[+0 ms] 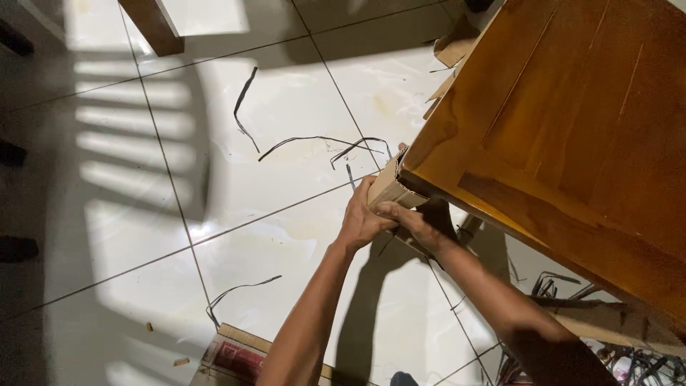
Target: Wrapping wooden chair legs with protective cardboard and securing them with plastic ties
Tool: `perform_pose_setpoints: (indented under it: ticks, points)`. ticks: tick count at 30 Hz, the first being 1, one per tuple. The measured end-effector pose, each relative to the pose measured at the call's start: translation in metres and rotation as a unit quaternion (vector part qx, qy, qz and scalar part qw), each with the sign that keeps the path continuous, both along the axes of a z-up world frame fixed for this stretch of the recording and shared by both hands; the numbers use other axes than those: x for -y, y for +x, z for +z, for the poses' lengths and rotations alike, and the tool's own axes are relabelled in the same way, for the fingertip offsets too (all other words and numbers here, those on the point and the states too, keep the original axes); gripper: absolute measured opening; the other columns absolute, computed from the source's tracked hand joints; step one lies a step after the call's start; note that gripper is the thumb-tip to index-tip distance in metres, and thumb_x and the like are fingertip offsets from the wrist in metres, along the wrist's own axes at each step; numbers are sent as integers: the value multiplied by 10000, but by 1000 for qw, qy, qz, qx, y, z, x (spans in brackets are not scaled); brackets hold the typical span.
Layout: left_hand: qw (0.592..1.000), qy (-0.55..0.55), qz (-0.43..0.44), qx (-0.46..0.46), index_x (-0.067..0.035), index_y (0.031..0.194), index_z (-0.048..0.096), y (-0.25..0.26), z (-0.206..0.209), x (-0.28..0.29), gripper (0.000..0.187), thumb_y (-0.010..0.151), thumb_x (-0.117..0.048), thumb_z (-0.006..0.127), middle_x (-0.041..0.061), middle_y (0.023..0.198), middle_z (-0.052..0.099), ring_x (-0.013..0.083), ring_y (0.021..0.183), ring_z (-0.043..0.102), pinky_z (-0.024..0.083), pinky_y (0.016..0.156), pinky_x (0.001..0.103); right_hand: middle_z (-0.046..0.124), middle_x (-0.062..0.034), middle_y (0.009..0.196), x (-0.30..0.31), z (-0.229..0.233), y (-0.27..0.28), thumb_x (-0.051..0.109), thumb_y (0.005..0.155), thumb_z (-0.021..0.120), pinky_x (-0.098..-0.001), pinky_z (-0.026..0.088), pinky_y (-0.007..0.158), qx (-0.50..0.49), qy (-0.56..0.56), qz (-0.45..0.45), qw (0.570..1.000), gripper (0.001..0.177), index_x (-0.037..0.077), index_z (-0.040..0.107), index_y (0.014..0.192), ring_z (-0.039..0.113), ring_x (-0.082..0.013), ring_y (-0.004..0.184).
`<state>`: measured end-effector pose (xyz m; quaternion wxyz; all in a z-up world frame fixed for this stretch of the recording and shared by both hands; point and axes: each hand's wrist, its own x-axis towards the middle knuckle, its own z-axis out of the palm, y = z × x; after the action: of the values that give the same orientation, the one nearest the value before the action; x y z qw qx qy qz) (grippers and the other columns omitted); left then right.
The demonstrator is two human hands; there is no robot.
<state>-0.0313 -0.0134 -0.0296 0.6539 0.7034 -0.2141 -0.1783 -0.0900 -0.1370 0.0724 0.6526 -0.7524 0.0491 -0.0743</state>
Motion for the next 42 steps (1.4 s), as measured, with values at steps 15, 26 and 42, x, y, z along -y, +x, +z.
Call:
perform_pose_setpoints:
  ticks: [15, 26, 42]
  points:
    - [997, -60, -6, 52, -124, 1154, 606, 13, 26, -2, 574, 643, -156, 866, 172, 889, 677, 352, 828, 672, 555, 817, 484, 682, -104, 1229, 11, -18, 6, 103, 870, 831, -432, 497, 1086, 14, 22, -12, 1000, 618, 20, 524, 1399, 671, -172, 1100]
    - [998, -54, 0, 38, -143, 1170, 597, 9, 25, 1, 595, 618, -189, 815, 187, 949, 674, 399, 905, 666, 528, 850, 501, 690, -187, 1037, -38, 57, -24, 314, 926, 638, -324, 488, 1028, -73, -12, -109, 991, 521, -73, 638, 1274, 605, -257, 1011]
    - [997, -19, -57, 41, -187, 1449, 422, 9, 34, -19, 859, 663, -234, 765, 254, 1260, 575, 515, 1259, 528, 418, 1063, 644, 769, -46, 889, 18, -90, -23, 250, 563, 894, -357, 586, 550, 214, -730, 21, 649, 1074, 193, 477, 1550, 682, -218, 498]
